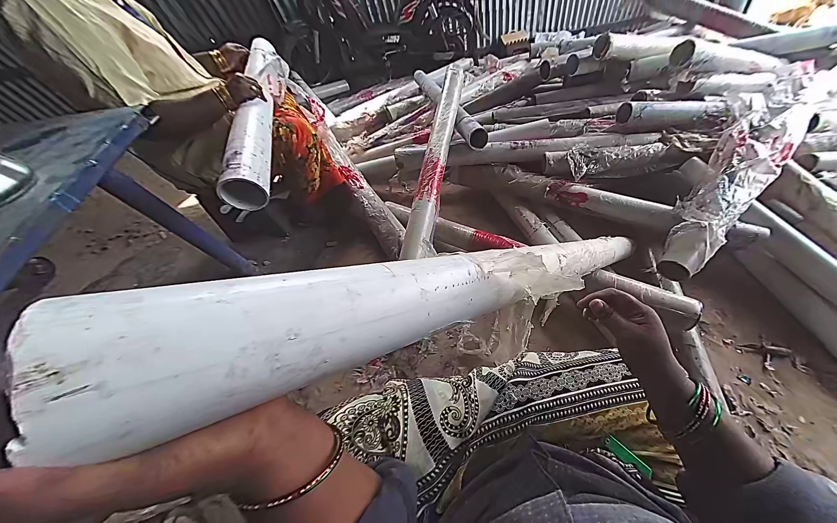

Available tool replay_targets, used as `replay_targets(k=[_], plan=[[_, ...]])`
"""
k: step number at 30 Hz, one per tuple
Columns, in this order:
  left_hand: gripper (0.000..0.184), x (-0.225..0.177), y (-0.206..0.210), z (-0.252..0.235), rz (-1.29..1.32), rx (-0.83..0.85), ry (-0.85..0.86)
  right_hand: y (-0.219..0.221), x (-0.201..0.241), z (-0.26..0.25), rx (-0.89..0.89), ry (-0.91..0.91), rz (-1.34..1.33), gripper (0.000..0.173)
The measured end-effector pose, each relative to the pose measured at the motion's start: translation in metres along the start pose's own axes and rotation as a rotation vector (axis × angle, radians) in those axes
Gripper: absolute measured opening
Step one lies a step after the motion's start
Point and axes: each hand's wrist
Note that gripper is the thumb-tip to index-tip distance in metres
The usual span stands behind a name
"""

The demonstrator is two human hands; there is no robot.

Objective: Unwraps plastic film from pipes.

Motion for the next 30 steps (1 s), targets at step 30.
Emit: replay_targets(k=[30], plan=[[0.048, -0.031, -0.002, 0.01, 0.028, 0.374, 0.068, 0.093, 0.05, -0.014, 0.188, -0.713, 0.602, 0.02]])
Point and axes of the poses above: each hand's wrist, its own z-axis away from the middle knuckle, its own y-axis out of the palm, x = y × z, and after that the axes turned 9 degrees about -x, right-handed
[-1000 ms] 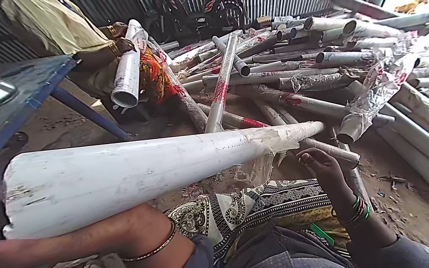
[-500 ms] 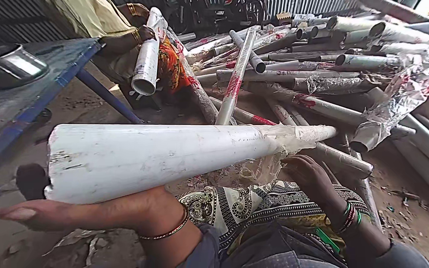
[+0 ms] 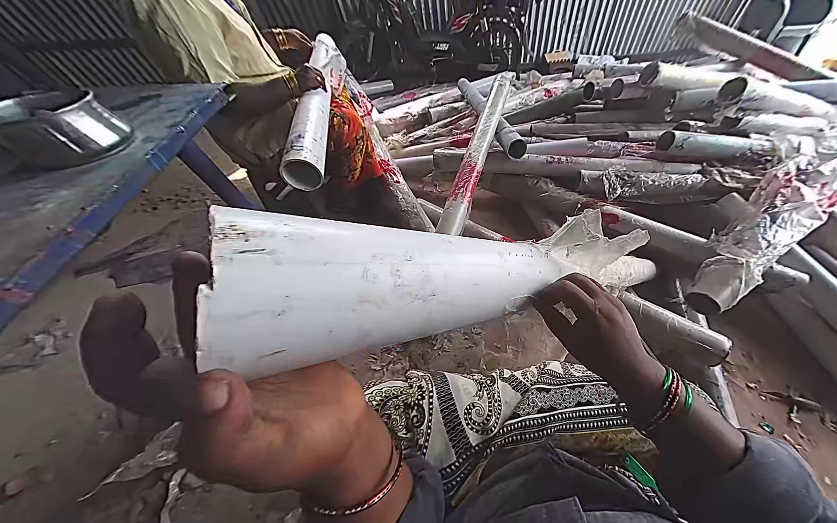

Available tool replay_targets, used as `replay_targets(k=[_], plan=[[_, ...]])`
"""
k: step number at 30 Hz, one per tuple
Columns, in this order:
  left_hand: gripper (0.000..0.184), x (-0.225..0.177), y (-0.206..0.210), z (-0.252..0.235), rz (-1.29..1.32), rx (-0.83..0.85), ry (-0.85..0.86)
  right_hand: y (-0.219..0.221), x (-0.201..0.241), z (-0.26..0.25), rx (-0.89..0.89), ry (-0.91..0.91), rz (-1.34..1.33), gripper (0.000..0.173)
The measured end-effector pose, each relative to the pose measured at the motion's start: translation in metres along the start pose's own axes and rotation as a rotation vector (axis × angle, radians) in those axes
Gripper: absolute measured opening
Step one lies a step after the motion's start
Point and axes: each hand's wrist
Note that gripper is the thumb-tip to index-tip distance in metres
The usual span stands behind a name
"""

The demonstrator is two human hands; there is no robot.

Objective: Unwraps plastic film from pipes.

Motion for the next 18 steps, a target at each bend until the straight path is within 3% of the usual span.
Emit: replay_targets(k=[7, 11, 15, 18], plan=[[0.074, 0.009, -0.006, -0.001, -0.119, 0.019, 0.049, 0.006, 0.022, 0.002, 0.055, -0.058, -0.071, 0.017], [0.074, 0.006, -0.004, 0.001, -0.076, 0.026, 0.056, 0.004, 0.048, 0.028, 0.035, -0.056, -0.301, 0.011], [0.064, 0.006, -0.003, -0.001, -0.071, 0.017, 0.025, -0.003, 0.069, 0.056, 0.196, -0.305, -0.504, 0.013], [0.053, 0.006, -0.002, -0.002, -0.062, -0.016, -0.033, -0.001, 0.059, 0.062, 0.229, -0.181, -0.475, 0.023]])
Point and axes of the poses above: each hand's wrist, its own z-axis away from the middle knuckle, its own y-axis out of the palm, x = y × z, and after that the axes turned 9 degrees about -x, right-handed
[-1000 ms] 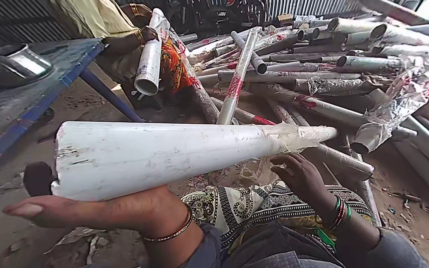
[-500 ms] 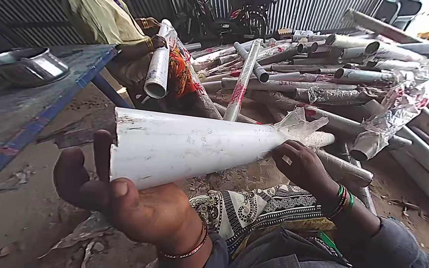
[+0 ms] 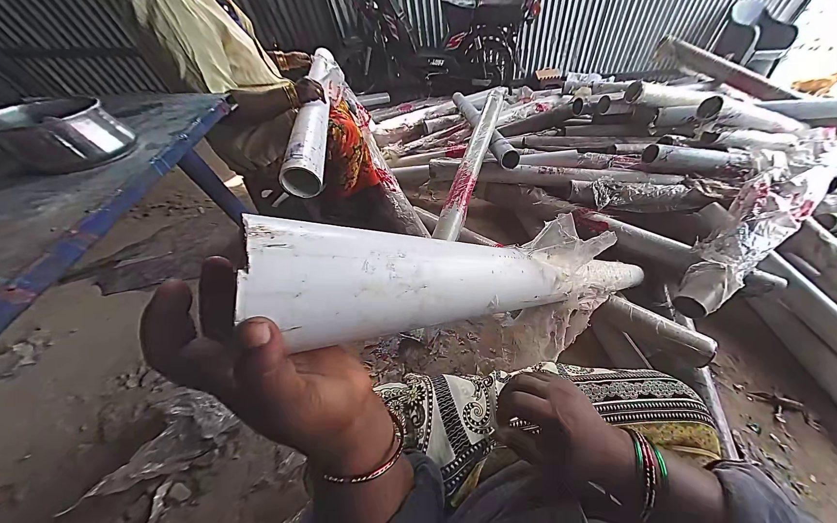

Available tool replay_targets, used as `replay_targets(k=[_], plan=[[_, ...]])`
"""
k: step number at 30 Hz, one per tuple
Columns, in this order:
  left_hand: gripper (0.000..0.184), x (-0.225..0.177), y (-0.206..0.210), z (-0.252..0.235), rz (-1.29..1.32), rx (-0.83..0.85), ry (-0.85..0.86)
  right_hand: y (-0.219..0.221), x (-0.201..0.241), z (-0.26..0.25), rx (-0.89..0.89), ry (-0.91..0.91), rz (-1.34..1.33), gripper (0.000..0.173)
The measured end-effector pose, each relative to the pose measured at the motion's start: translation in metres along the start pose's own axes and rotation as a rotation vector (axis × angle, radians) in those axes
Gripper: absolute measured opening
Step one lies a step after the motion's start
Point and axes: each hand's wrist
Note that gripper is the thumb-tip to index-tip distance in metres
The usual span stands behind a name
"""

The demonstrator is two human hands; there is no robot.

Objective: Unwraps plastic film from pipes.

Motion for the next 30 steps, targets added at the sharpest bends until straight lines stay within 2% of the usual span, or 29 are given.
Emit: replay_targets(k=[2, 4, 8, 12, 16, 19, 21, 24, 25, 27, 30], plan=[[0.05, 0.0, -0.001, -0.001, -0.011, -0.004, -0.015, -0.012, -0.018, -0.007, -0.085, 0.183, 0.017, 0.032], [0.051, 0.0, -0.002, 0.0, -0.022, -0.005, -0.008, -0.021, -0.027, -0.019, -0.17, 0.263, 0.08, 0.03], [0.054, -0.004, 0.001, 0.002, 0.004, -0.004, 0.008, -0.024, -0.03, -0.045, -0.254, 0.204, 0.285, 0.025], [0.052, -0.007, 0.001, 0.005, -0.003, 0.011, 0.041, -0.015, -0.029, -0.067, -0.323, 0.137, 0.437, 0.031], [0.052, -0.004, -0.002, 0.004, 0.01, 0.008, 0.028, -0.01, -0.029, -0.074, -0.32, 0.101, 0.482, 0.019], [0.052, -0.001, -0.004, 0.003, 0.003, 0.002, 0.025, -0.005, -0.03, -0.074, -0.341, 0.08, 0.45, 0.017], [0.045, 0.0, -0.003, 0.003, 0.011, -0.008, 0.022, 0.004, -0.023, -0.066, -0.335, -0.03, 0.331, 0.012], [0.034, 0.002, -0.001, -0.001, 0.025, -0.054, 0.002, 0.026, 0.008, -0.038, -0.092, -0.278, -0.003, 0.007], [0.032, 0.003, -0.001, -0.002, 0.028, -0.063, -0.006, 0.031, 0.014, -0.03, -0.025, -0.299, -0.065, 0.009], [0.031, 0.002, -0.001, -0.001, 0.032, -0.061, -0.026, 0.029, 0.009, -0.022, 0.021, -0.179, -0.109, 0.016], [0.046, 0.001, 0.0, 0.002, 0.03, -0.095, -0.087, 0.008, -0.011, -0.019, -0.083, 0.141, -0.184, 0.043]])
Point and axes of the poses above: each hand's wrist, its own z-axis away from the middle knuckle, its own y-axis out of the palm, x = y × z, and after that the axes turned 9 degrees about -x, right-handed
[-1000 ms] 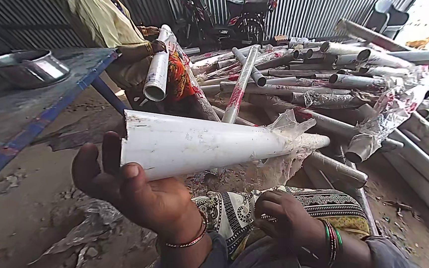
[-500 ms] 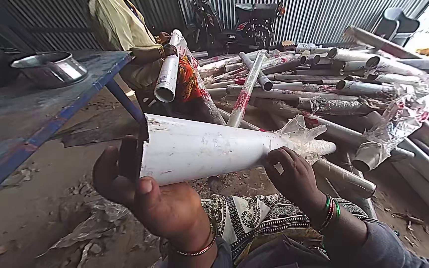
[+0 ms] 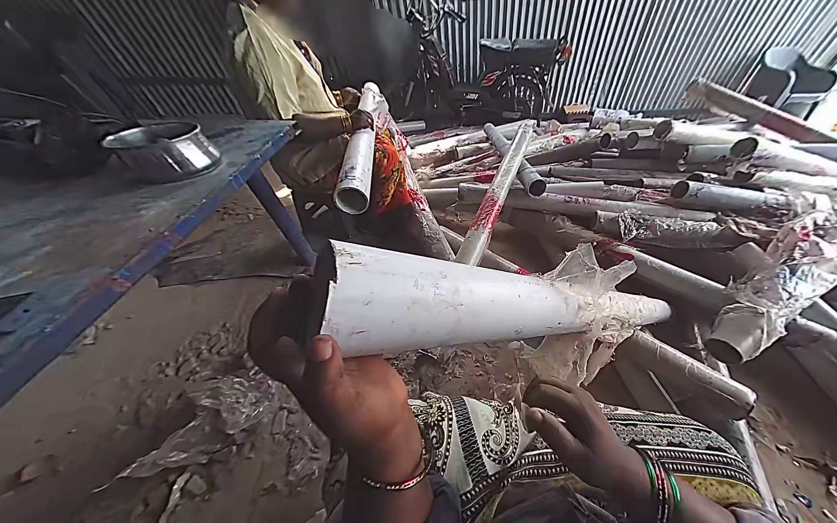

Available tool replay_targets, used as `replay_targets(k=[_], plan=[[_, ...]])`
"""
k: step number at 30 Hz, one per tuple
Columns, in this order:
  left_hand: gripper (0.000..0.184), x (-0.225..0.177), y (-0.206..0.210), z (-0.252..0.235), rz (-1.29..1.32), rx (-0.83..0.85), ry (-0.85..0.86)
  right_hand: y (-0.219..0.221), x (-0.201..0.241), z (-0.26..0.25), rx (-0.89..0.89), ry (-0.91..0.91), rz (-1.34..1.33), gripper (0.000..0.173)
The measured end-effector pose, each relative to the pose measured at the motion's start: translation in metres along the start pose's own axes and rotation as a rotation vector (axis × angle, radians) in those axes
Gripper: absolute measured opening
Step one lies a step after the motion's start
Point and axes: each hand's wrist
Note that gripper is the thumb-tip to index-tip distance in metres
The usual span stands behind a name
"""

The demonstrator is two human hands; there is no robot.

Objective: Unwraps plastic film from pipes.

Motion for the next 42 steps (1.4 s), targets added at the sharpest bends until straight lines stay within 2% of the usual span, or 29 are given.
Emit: replay_targets(k=[2, 6, 10, 12, 17, 22, 25, 32, 34, 36, 37, 40, 42], plan=[[0.063, 0.0, 0.001, 0.001, -0.003, -0.037, -0.037, -0.01, -0.006, -0.001, -0.133, 0.093, -0.022, 0.049], [0.081, 0.001, -0.001, 0.005, -0.04, -0.032, -0.031, -0.017, -0.005, 0.003, -0.24, 0.221, -0.055, 0.029], [0.077, -0.001, 0.002, 0.009, -0.006, -0.019, -0.002, -0.012, -0.01, 0.004, -0.249, 0.384, -0.222, 0.017], [0.075, -0.002, 0.002, 0.009, 0.014, -0.008, -0.001, -0.008, -0.011, 0.004, -0.199, 0.457, -0.326, 0.009], [0.072, 0.0, -0.001, 0.008, 0.024, 0.015, -0.007, -0.001, -0.006, 0.0, -0.158, 0.67, -0.366, 0.015], [0.072, 0.001, -0.003, 0.006, 0.026, 0.027, -0.006, 0.005, -0.021, 0.002, -0.102, 0.655, -0.492, 0.027], [0.071, 0.001, -0.002, 0.005, 0.038, 0.021, -0.005, 0.005, -0.023, 0.004, -0.045, 0.651, -0.509, 0.027], [0.071, 0.001, -0.002, 0.006, 0.034, 0.021, -0.004, 0.002, -0.029, 0.007, -0.061, 0.737, -0.362, 0.033], [0.069, 0.001, -0.002, 0.006, 0.038, 0.022, 0.001, 0.0, -0.032, 0.006, -0.044, 0.754, -0.292, 0.028], [0.066, 0.001, -0.002, 0.006, 0.043, 0.024, 0.001, -0.003, -0.034, 0.005, 0.003, 0.735, -0.23, 0.012], [0.067, 0.001, -0.002, 0.006, 0.043, 0.023, -0.001, -0.003, -0.034, 0.005, 0.018, 0.733, -0.214, 0.009], [0.066, 0.002, -0.001, 0.006, 0.049, 0.02, -0.002, -0.002, -0.03, 0.004, 0.041, 0.752, -0.171, 0.027], [0.066, 0.002, -0.003, 0.006, 0.046, 0.028, 0.001, -0.001, -0.027, 0.001, 0.059, 0.781, -0.175, 0.029]])
Point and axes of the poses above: each hand's wrist, its own z-axis away from the middle knuckle, its own y-axis out of the palm, x = y × z, and after that the axes turned 9 degrees about -x, right-handed
